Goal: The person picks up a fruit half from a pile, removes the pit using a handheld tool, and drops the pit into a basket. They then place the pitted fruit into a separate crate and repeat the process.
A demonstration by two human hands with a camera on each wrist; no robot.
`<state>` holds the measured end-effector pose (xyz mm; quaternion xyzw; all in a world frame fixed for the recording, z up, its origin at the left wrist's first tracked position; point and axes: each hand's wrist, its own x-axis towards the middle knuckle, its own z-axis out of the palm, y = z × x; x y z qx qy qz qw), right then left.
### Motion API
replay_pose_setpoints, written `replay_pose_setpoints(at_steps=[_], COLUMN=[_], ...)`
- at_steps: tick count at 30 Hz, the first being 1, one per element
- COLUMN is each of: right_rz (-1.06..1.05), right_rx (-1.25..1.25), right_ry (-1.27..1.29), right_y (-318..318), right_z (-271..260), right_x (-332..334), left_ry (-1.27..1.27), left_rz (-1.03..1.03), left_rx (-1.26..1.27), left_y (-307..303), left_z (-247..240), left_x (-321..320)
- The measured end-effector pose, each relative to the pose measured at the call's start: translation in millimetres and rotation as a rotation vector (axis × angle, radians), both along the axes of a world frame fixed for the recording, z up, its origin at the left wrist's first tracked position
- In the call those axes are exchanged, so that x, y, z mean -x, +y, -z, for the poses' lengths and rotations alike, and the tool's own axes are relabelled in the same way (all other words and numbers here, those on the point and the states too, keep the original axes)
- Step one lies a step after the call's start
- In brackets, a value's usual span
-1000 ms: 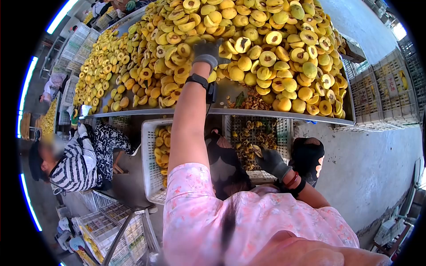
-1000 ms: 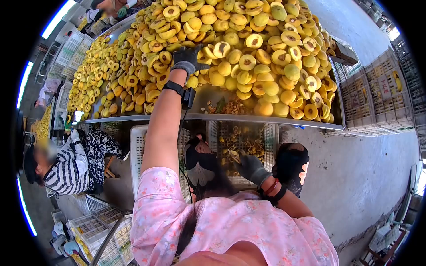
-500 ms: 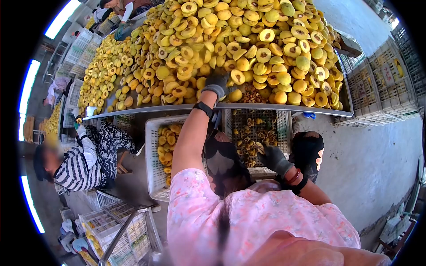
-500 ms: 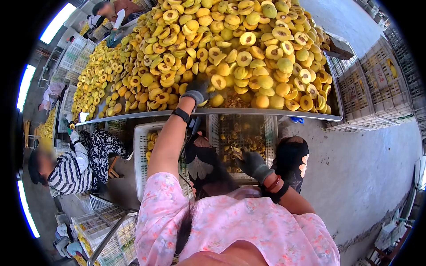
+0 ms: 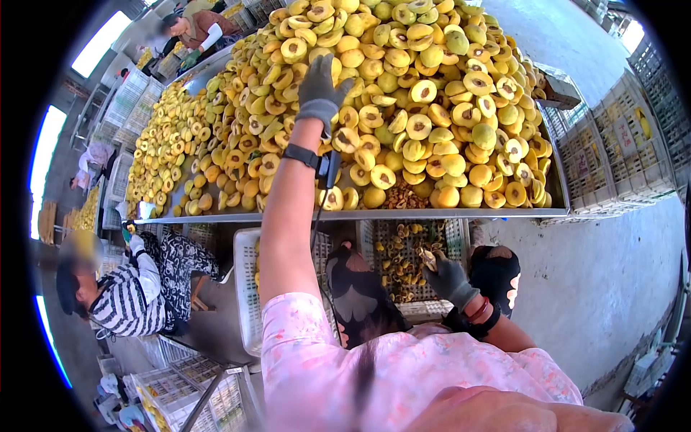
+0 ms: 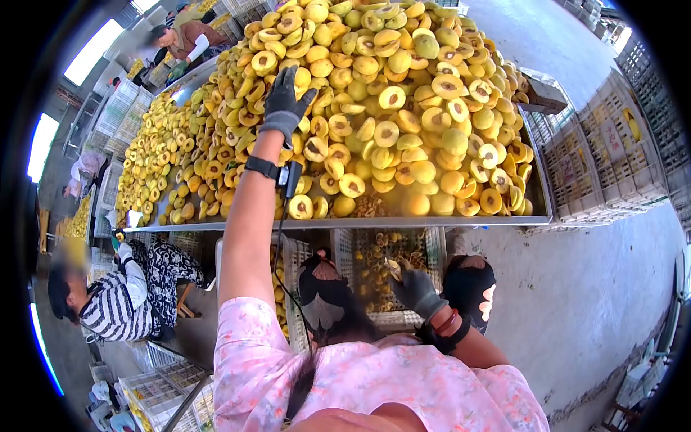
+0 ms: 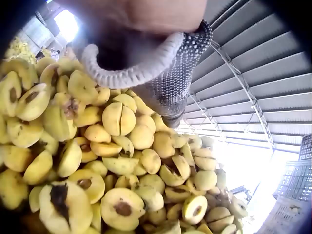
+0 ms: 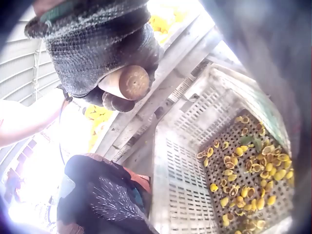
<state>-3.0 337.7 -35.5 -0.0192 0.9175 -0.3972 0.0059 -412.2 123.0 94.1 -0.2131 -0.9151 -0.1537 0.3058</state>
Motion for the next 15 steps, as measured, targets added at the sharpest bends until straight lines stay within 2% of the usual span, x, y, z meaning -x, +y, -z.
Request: replay_pose_setpoints(at_steps=[3,5,7,9,10,11,15], right_rz=[0.005,0.033,0.037,0.051,0.026,0.013,-0.046], right_rx=[0.032,0.012,0.011,0.039,0.022,0.033,0.097], right_ry=[-0.085,-0.166,-0.134,-0.11,-0.095,-0.088,-0.09], right_y=[5.5,10.4,16.3,17.9,17.7,15.5,5.8], right_z=[-4.5,-2.7,5.1,10.1,12.4,12.7,11.6], right_x=[14.3,21.9,28.1,31.0,31.4,30.6,33.8], left_ry=[-0.123,-0.169,-0.205,-0.301,-0.288,-0.223,-0.408], left_rz=[-0.024,-0.125,-0.17,-0.303,-0.3,-0.295,-0.161], left_rx=[0.157,0.292,0.376,0.429,0.419,0.516,0.552], left_y=[11.8,24.7,36.5,52.4,53.8,54.5,61.3], left_z=[-28.4,-35.1,-36.2,-43.1,-43.3,-43.8,-53.7], left_x=[39.8,58.8,75.8,81.3,86.6,90.1,91.3])
